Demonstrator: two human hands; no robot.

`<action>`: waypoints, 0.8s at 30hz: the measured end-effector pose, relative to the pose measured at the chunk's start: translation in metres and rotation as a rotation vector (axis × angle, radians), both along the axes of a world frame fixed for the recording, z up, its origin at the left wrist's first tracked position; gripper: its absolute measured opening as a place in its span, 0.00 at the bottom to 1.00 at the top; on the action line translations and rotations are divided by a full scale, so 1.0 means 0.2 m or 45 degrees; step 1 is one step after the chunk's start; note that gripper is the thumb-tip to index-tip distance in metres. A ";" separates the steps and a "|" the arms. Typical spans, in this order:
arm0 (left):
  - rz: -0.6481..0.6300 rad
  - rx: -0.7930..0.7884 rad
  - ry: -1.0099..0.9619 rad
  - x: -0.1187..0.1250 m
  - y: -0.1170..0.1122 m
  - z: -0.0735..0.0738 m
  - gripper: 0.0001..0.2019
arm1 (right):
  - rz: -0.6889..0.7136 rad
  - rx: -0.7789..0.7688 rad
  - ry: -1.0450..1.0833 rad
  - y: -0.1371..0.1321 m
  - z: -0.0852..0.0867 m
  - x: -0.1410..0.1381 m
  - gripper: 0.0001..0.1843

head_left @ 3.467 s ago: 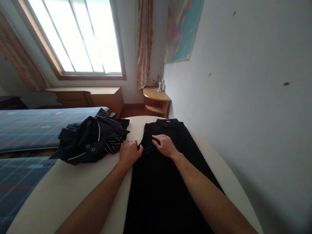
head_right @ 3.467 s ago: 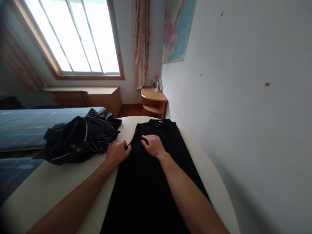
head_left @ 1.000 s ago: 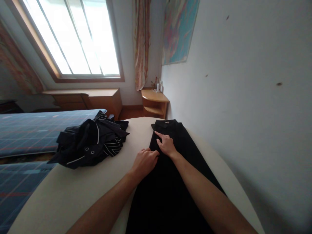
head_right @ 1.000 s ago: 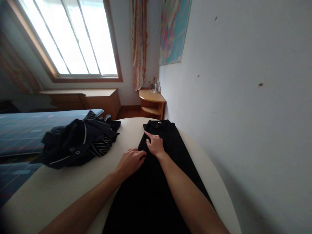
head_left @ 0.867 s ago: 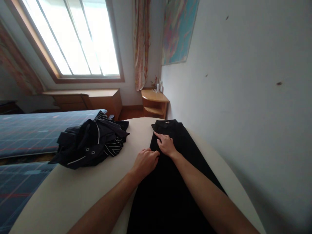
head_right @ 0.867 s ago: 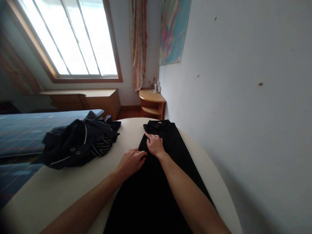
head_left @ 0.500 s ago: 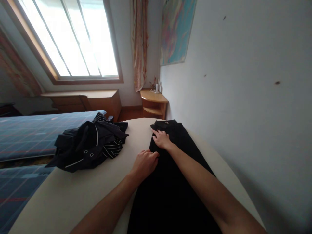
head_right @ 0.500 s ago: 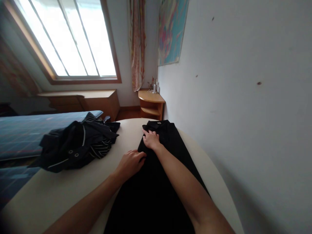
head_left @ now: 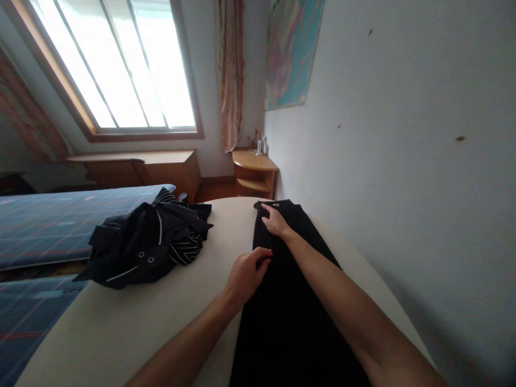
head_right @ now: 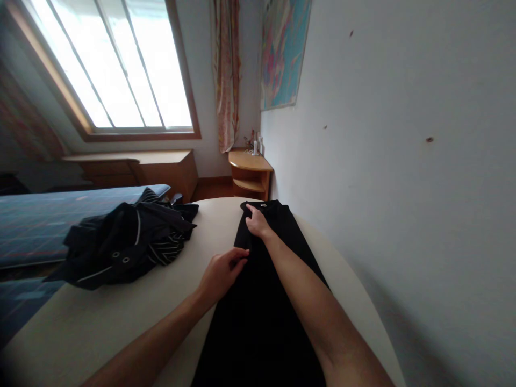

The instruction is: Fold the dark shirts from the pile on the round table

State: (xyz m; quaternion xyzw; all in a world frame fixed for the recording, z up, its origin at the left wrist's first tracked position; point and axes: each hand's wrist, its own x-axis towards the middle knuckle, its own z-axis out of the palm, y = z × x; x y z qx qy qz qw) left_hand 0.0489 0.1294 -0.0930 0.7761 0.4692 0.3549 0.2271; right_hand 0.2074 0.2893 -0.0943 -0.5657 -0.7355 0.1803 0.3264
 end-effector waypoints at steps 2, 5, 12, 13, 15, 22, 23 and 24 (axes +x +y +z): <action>-0.107 0.000 -0.086 0.01 0.00 -0.03 0.13 | 0.014 -0.021 0.028 0.01 -0.01 0.05 0.34; -0.190 0.112 0.029 0.00 0.00 -0.06 0.16 | 0.021 -0.054 0.049 0.00 -0.03 0.11 0.34; -0.272 0.167 0.504 -0.02 -0.03 -0.09 0.27 | -0.008 -0.031 0.055 -0.12 -0.03 0.23 0.28; -0.275 0.172 0.539 -0.02 -0.04 -0.09 0.26 | 0.004 -0.013 0.033 -0.16 -0.01 0.26 0.25; -0.276 0.175 0.588 -0.02 -0.04 -0.09 0.26 | 0.084 0.021 -0.067 -0.24 0.02 0.32 0.18; -0.246 0.190 0.636 -0.02 -0.03 -0.10 0.25 | 0.375 0.067 -0.330 -0.59 0.04 0.59 0.20; -0.241 0.194 0.639 -0.02 -0.03 -0.10 0.25 | 0.372 0.056 -0.355 -0.62 0.02 0.62 0.23; -0.237 0.198 0.642 -0.02 -0.02 -0.10 0.25 | 0.361 0.041 -0.386 -0.65 0.00 0.63 0.26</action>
